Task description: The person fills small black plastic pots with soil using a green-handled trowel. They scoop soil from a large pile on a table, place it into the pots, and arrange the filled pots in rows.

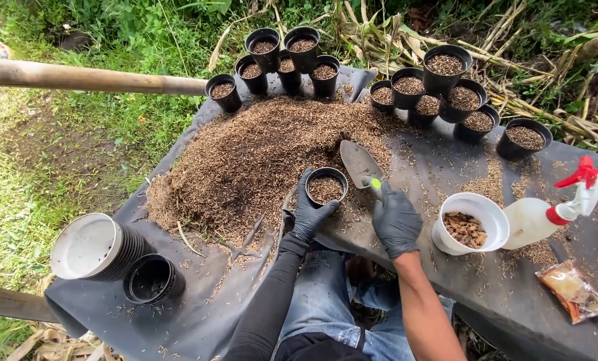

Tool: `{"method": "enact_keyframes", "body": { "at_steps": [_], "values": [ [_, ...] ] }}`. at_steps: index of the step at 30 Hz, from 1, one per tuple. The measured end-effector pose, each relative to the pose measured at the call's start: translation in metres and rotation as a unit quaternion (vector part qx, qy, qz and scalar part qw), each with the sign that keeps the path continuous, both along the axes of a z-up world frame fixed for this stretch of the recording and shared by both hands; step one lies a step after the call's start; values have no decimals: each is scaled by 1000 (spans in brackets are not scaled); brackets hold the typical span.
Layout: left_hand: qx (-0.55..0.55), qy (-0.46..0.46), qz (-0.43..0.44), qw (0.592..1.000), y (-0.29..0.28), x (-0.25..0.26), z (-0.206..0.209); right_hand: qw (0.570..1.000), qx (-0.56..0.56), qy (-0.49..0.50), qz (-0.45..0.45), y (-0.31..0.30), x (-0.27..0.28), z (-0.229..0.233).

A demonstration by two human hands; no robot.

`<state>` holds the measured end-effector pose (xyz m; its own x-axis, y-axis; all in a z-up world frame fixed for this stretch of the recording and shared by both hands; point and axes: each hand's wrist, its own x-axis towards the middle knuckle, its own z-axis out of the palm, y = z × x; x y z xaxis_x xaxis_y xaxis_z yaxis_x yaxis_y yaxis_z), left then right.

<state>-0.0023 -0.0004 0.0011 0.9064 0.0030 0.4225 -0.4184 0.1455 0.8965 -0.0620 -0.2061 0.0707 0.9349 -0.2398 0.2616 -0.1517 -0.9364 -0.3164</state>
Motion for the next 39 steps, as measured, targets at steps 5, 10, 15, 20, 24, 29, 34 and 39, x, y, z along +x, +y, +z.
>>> {"method": "enact_keyframes", "body": {
  "at_steps": [5, 10, 15, 20, 24, 29, 34, 39],
  "values": [
    [-23, 11, -8, 1000, 0, 1, -1, 999, 37, -34, 7, 16, -1, -22],
    [-31, 59, 4, 998, -6, 0, 15, 998, 18, -61, 3, 6, 7, -54],
    [4, 51, -1, 999, -1, 2, 8, 995, -17, -100, 4, 9, 4, -52],
    [118, 64, 14, 991, -3, -10, 34, 993, -18, -120, 10, 7, 5, -58],
    [165, 111, -2, 980, -2, -8, 33, 993, -15, -120, 2, 6, 4, -59],
    [151, 120, 8, 981, -5, -14, 45, 993, -17, -120, -3, 6, 4, -58],
    [81, 84, 0, 993, -6, -16, 36, 995, -4, -96, -11, 5, 4, -60],
    [93, 65, -5, 994, -2, -10, 24, 998, 13, -59, -13, 4, 4, -62]
  ]
}}
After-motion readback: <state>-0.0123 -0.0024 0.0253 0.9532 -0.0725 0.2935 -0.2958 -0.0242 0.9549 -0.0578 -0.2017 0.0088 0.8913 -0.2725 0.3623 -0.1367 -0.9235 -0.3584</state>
